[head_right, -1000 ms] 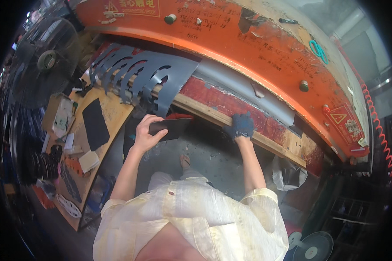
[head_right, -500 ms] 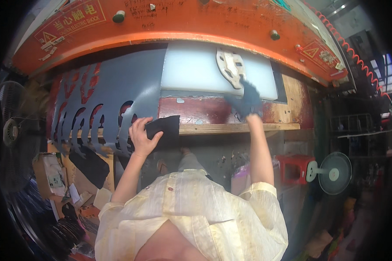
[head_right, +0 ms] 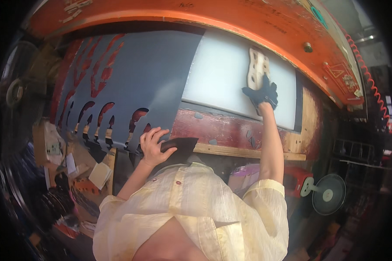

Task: The person removes cutout pieces from a perforated sheet on a die-cutting machine. They repeatedly pull out individual cutouts by hand and place them aside, then feed the sheet back through the machine to continue removing more pieces.

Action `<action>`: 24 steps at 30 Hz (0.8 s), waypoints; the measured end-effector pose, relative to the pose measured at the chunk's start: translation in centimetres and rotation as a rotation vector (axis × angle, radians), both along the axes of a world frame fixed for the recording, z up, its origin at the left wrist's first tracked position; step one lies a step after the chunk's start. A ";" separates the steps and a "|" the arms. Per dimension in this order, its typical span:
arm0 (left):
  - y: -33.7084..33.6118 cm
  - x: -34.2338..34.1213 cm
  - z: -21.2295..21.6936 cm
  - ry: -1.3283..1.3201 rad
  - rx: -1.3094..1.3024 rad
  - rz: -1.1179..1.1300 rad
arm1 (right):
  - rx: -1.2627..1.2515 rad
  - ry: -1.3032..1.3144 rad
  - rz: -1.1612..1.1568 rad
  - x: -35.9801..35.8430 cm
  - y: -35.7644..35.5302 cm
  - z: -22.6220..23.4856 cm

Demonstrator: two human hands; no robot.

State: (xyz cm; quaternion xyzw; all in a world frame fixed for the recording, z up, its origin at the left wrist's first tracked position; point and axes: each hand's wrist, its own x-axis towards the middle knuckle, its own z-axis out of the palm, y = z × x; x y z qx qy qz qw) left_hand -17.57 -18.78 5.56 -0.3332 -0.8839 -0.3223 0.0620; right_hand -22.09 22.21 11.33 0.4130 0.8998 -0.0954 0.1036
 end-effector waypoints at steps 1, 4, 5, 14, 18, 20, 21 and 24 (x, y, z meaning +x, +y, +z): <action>0.0 0.0 0.0 0.017 0.013 0.000 | -0.016 0.043 0.015 0.5 0.9 -0.2; 0.1 -0.2 0.5 -0.018 0.006 0.001 | -0.334 0.442 -0.028 3.0 4.6 -0.3; 0.2 -0.4 0.8 -0.018 0.014 0.007 | -0.495 0.569 -0.100 4.5 5.9 -0.4; 2.8 -0.6 4.9 -0.402 0.357 0.011 | -0.084 0.487 -0.427 23.1 18.7 -0.8; 9.3 0.1 4.6 -1.242 0.674 0.037 | 0.144 0.231 -0.571 27.9 23.3 -3.0; 11.5 -0.8 3.6 -1.233 0.632 0.117 | 0.206 0.069 -0.544 28.5 24.2 -3.6; 11.9 -1.2 3.1 -1.101 0.468 0.196 | 0.238 0.007 -0.525 28.4 24.0 -3.6; 10.8 -1.9 2.7 -0.606 0.127 0.259 | 0.340 0.045 -0.333 25.9 20.4 -2.4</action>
